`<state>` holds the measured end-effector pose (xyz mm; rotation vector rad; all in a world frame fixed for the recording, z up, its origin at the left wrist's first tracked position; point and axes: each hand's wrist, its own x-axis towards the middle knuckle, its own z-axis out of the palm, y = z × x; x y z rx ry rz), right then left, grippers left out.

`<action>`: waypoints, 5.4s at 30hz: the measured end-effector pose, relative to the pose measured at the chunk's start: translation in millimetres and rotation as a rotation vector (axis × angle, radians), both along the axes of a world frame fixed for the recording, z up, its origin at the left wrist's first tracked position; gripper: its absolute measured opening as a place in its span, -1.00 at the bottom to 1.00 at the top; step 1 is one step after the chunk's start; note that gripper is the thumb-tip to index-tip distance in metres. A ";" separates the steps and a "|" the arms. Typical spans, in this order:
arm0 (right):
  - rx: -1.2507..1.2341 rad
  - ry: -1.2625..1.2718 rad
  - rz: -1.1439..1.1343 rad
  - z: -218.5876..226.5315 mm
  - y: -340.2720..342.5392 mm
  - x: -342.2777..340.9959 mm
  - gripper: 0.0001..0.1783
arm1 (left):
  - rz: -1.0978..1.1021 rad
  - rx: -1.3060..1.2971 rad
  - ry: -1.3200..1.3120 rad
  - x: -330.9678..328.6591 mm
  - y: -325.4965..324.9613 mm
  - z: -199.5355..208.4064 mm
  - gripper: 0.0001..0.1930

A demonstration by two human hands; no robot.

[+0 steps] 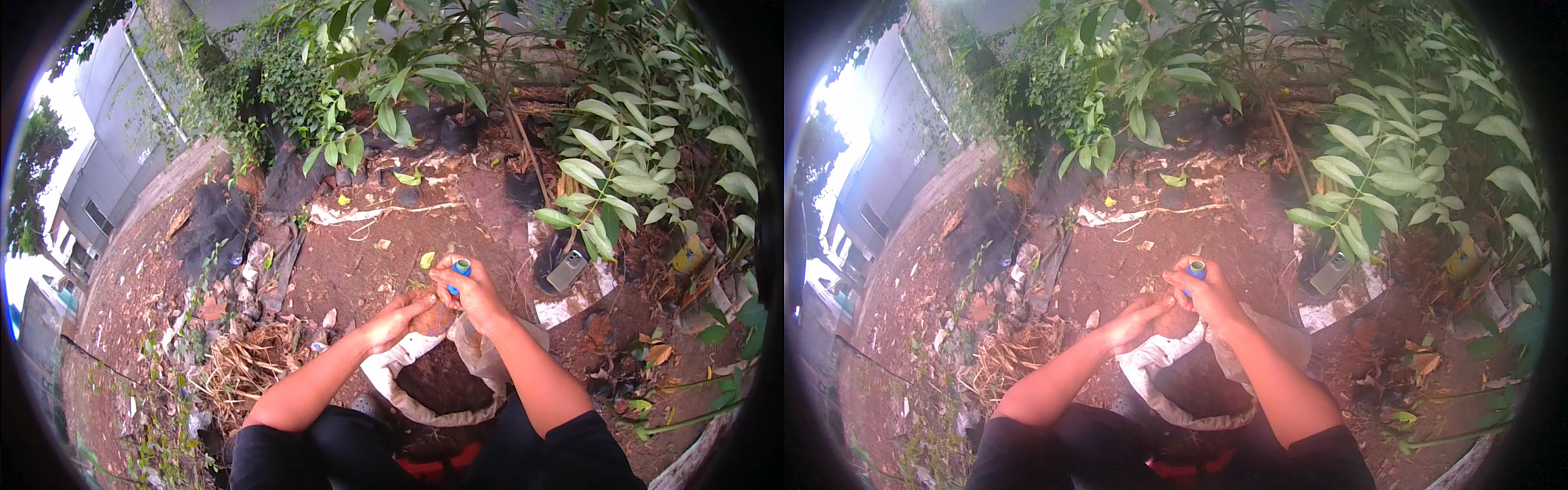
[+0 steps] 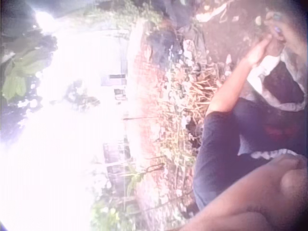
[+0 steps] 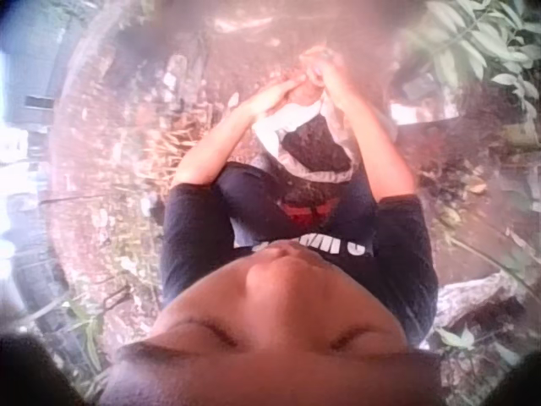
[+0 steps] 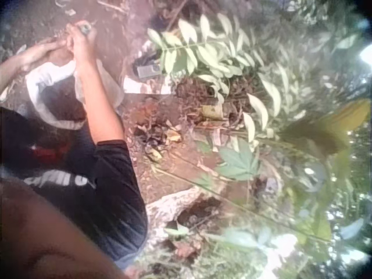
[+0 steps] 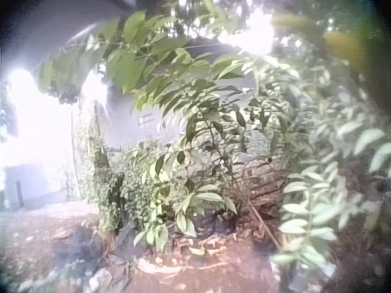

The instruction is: The person sits on the ground and repeatedly picks up coconut husks from a white sack. They use a blue marker to draw on the surface of each husk, then place it back into the sack. The process is repeated for multiple husks.

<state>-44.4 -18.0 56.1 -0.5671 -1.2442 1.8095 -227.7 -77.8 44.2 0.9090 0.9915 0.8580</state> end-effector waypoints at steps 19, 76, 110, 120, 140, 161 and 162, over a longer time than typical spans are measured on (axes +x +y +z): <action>0.562 -0.756 -0.050 -18.9 -19.8 -15.3 -0.61 | -0.282 0.481 0.887 -10.4 -21.9 -15.6 -0.43; 0.490 -0.698 0.285 55.3 18.9 -110.8 -0.82 | 0.850 0.187 -0.704 -100.9 52.0 3.8 -0.40; 0.266 -0.691 0.420 203.9 37.7 -143.0 -0.80 | 0.960 -0.108 -0.548 -114.7 61.0 161.1 -0.44; 0.224 -0.733 0.345 154.5 34.9 -76.4 -0.80 | 0.888 -0.188 -0.585 -65.8 60.5 80.5 -0.43; 0.289 -0.632 0.358 66.7 7.8 -106.1 -0.78 | 0.831 -0.234 -0.418 -79.9 57.7 32.4 -0.41; 0.684 -0.633 0.189 -25.6 25.5 -110.6 -0.78 | 0.569 0.143 -0.272 -119.6 118.0 -46.9 -0.45; 0.694 -0.634 0.175 -23.6 23.5 -108.6 -0.78 | 0.564 0.160 -0.299 -118.5 118.5 -41.0 -0.46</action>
